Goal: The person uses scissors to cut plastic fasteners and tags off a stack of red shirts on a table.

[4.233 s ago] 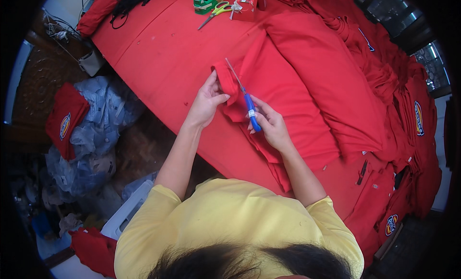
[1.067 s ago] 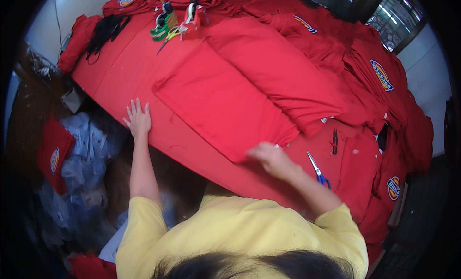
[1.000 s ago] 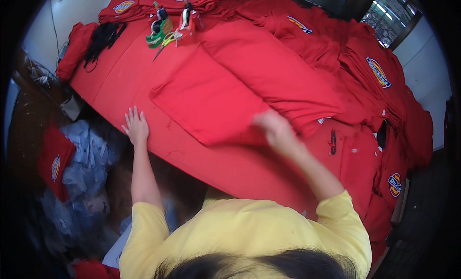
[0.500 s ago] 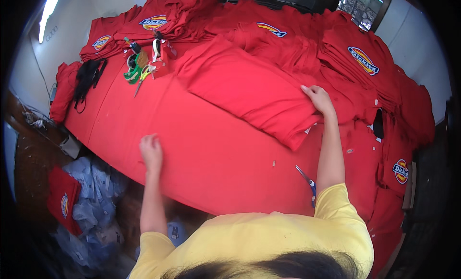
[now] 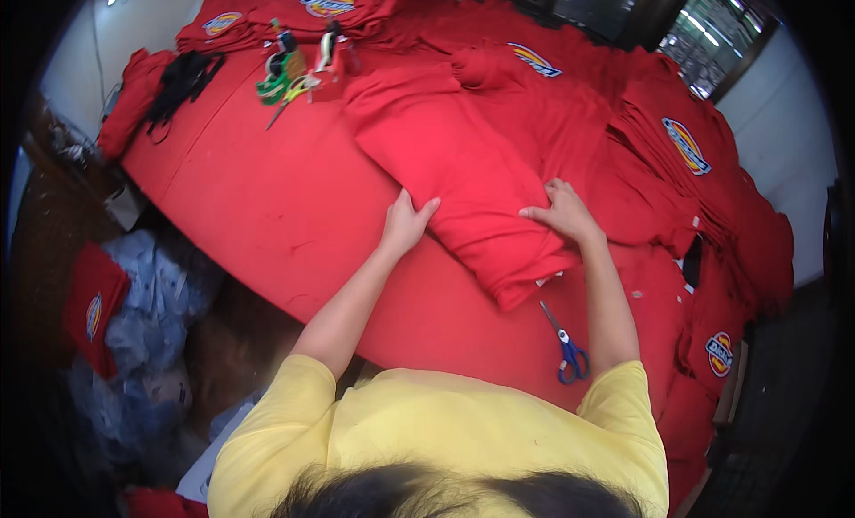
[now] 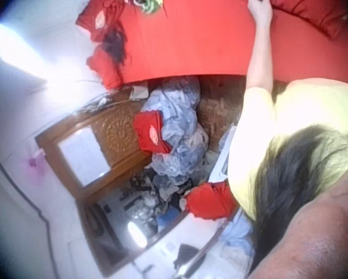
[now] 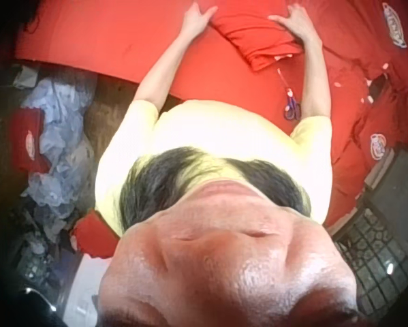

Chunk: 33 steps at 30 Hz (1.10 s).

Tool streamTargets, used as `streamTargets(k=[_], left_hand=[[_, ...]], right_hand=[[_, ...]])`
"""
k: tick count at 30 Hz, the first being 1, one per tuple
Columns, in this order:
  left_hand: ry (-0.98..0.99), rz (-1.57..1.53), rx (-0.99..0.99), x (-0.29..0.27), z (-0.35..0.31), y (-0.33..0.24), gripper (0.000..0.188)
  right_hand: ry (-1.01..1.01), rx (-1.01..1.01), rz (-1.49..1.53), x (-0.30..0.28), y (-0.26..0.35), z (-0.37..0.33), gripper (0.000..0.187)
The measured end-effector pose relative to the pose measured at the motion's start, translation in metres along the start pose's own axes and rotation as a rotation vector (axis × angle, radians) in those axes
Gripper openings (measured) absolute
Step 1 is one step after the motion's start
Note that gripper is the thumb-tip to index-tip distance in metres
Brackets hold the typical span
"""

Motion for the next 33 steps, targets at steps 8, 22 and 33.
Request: streamTargets(k=[8, 22, 33], left_hand=[[-0.197, 1.245, -0.025, -0.211, -0.082, 0.088, 0.074], [-0.189, -1.147, -0.448, -0.163, -0.096, 0.041, 0.091], [-0.444, 0.254, 0.264, -0.166, -0.054, 0.031, 0.039]], right_hand=[[0.131, 0.064, 0.074, 0.018, 0.027, 0.041, 0.070], [0.038, -1.107, -0.541, 0.113, 0.305, -0.158, 0.020], [-0.334, -0.581, -0.070, 0.114, 0.177, -0.110, 0.065]])
Point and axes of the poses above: each hand's wrist, its own z-axis towards the middle knuckle, its own x-axis out of the palm, y = z × x, the point moved 3 cm from there along z, towards the middle knuckle, and after that the axes turned 6 degrees about -y, right-handed, at the moved point
